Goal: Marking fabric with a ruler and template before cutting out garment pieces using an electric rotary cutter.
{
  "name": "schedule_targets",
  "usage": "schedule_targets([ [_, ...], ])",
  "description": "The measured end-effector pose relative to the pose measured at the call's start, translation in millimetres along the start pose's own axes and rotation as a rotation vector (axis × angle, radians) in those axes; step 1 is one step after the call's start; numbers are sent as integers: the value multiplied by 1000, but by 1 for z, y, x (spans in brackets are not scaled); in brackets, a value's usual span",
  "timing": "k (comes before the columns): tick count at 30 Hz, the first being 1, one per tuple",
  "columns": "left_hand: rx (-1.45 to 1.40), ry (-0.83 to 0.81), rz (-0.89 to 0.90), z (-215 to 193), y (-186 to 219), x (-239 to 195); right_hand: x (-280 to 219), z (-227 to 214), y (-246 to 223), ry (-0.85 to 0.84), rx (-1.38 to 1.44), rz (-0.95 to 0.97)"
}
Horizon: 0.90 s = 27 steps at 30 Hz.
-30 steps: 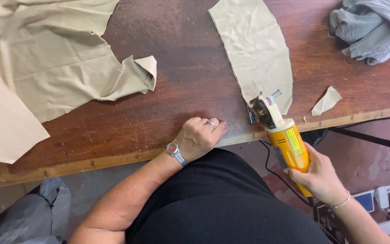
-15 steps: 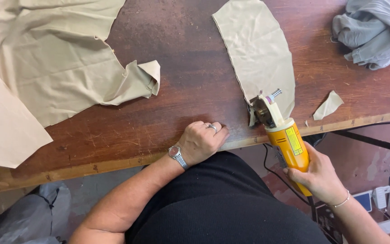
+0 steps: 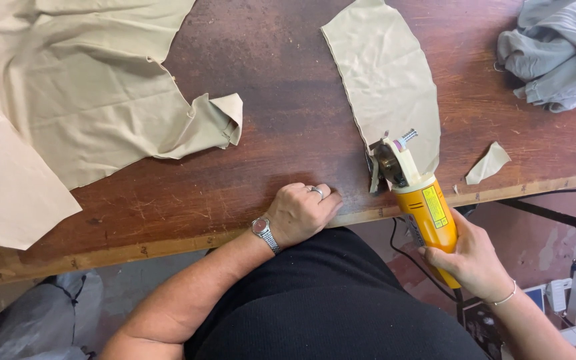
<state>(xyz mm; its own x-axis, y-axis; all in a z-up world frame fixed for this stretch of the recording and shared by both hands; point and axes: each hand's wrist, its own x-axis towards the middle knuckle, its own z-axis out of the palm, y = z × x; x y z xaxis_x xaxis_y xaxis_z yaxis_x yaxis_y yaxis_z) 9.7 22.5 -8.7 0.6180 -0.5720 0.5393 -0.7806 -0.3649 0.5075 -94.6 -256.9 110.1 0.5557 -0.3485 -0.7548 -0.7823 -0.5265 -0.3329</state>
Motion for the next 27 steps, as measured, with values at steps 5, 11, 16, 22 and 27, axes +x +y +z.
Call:
schedule_targets([
  [5,-183,-50,-116,1,-5,-1,4,-1,-1,-11,16,-17],
  [11,-452,-18,-270,-5,-11,4,9,-2,-10,-5,-6,-32],
  [16,-585,-55,-380,-10,-14,6,15,-3,-12,9,-40,-50],
  [22,-658,-25,-379,-11,-17,8,19,-3,-28,-6,-45,-52],
  [27,-730,-17,-386,-19,-17,13,24,-1,-44,4,0,-73],
])
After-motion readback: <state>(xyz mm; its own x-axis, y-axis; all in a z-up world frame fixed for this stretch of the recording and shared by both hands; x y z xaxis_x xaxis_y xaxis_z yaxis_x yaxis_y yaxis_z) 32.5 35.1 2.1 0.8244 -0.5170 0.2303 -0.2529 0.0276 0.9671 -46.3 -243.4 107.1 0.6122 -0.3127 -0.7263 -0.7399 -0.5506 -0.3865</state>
